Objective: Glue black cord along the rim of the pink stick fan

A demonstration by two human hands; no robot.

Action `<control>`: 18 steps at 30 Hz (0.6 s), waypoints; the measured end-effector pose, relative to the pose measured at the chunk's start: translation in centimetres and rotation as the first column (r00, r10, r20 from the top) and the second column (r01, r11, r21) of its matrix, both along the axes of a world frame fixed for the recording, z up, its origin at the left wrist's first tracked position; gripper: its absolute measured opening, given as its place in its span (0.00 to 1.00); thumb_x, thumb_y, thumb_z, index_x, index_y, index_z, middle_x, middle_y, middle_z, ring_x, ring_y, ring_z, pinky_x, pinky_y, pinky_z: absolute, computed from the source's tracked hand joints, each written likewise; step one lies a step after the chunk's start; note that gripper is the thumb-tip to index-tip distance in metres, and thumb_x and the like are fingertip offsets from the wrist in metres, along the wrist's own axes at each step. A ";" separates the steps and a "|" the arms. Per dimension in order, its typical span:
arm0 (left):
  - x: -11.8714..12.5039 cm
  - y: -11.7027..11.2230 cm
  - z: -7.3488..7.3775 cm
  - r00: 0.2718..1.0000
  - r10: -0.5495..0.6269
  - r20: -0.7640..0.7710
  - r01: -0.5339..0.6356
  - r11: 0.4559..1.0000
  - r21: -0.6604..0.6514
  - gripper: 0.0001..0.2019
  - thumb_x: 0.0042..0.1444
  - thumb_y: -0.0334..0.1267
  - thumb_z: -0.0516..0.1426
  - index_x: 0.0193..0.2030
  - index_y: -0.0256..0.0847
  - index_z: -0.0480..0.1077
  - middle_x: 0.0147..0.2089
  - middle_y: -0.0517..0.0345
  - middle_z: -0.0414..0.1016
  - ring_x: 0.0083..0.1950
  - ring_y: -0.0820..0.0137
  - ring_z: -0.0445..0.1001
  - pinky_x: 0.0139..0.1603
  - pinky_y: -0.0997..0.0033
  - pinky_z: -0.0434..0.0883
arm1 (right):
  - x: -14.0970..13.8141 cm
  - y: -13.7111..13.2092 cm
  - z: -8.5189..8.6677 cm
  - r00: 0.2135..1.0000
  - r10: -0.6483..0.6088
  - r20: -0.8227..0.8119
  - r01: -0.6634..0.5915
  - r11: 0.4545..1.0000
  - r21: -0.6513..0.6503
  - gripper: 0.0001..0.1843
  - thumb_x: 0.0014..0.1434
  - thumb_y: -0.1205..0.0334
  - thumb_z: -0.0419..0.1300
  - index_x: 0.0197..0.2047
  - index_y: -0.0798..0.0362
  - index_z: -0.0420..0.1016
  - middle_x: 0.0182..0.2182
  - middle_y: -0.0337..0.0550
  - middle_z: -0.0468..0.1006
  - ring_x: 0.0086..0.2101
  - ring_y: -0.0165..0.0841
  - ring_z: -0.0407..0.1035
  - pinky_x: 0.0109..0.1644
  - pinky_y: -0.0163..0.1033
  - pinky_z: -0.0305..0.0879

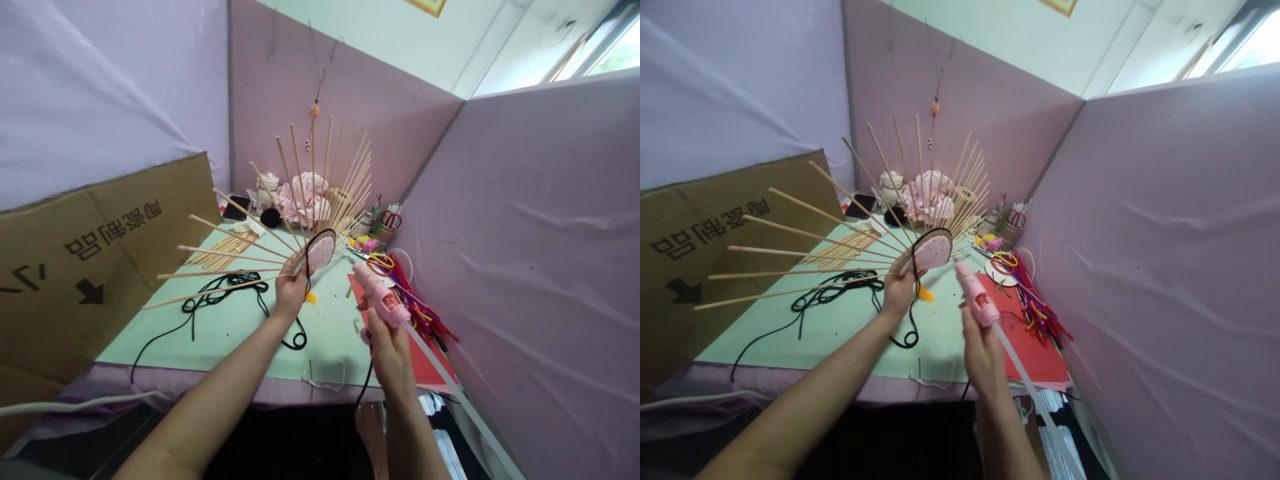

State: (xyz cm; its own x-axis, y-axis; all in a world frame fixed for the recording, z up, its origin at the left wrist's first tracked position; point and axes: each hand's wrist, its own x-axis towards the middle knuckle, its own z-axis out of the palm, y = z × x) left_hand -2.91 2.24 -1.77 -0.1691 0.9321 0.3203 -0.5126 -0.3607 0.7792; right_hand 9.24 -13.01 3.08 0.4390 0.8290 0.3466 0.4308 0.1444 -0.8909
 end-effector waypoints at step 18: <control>-0.4 0.1 0.5 0.990 -0.022 0.136 0.016 0.999 0.052 0.18 0.49 0.47 0.64 0.45 0.43 0.74 0.52 0.54 0.76 0.51 0.62 0.76 0.49 0.59 0.78 | 8.1 6.6 -5.1 0.589 0.103 0.802 0.489 0.744 -0.455 0.23 0.61 0.52 0.55 0.54 0.60 0.68 0.54 0.62 0.67 0.55 0.54 0.60 0.54 0.57 0.58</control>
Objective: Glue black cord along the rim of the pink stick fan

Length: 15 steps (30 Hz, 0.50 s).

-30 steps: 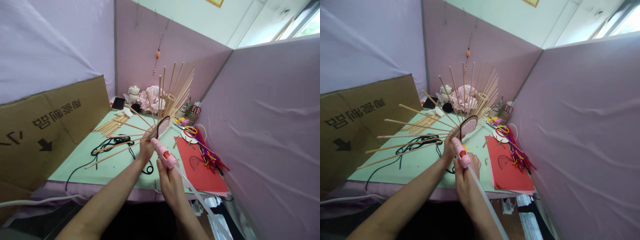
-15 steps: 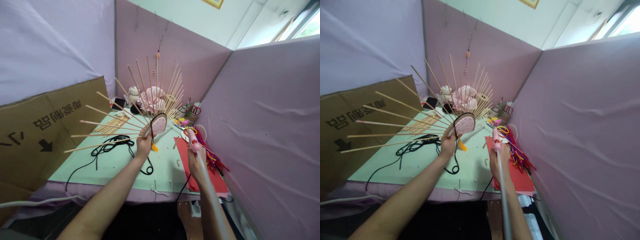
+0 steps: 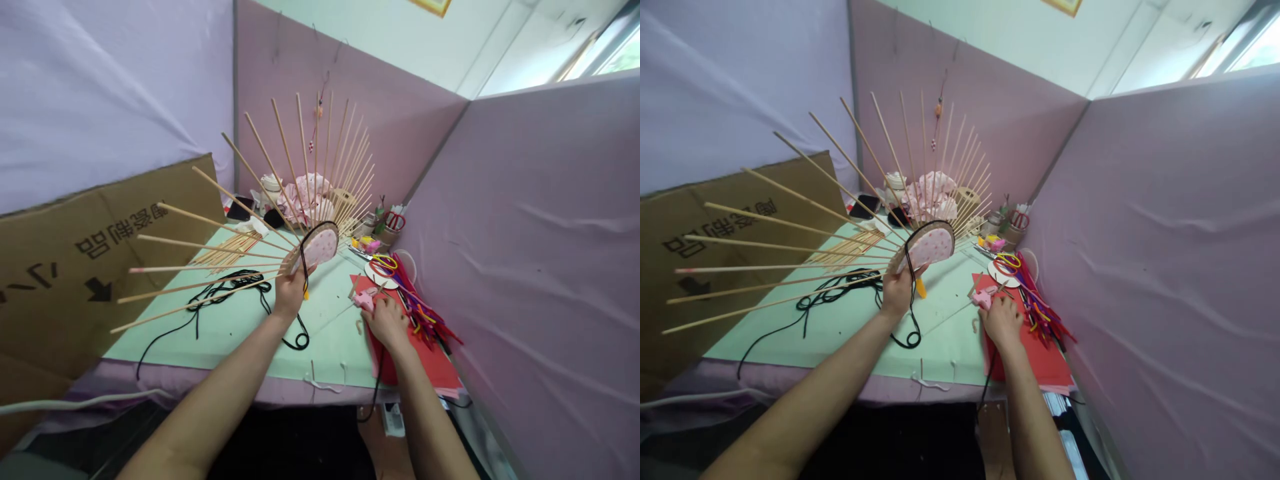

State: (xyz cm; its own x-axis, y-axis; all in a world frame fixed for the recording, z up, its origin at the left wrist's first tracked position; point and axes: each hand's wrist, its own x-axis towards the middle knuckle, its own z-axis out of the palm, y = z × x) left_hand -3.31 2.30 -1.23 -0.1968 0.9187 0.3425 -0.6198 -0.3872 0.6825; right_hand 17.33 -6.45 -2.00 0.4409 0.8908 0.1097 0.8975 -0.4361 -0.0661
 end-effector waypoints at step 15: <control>-0.3 -0.5 0.0 0.994 -0.067 -0.081 0.059 0.994 -0.097 0.22 0.51 0.48 0.62 0.51 0.44 0.71 0.46 0.52 0.79 0.49 0.62 0.78 0.49 0.61 0.75 | -15.6 1.3 4.1 0.169 0.565 -0.808 0.050 0.813 0.580 0.28 0.50 0.55 0.65 0.52 0.52 0.61 0.38 0.41 0.74 0.36 0.31 0.71 0.40 0.38 0.70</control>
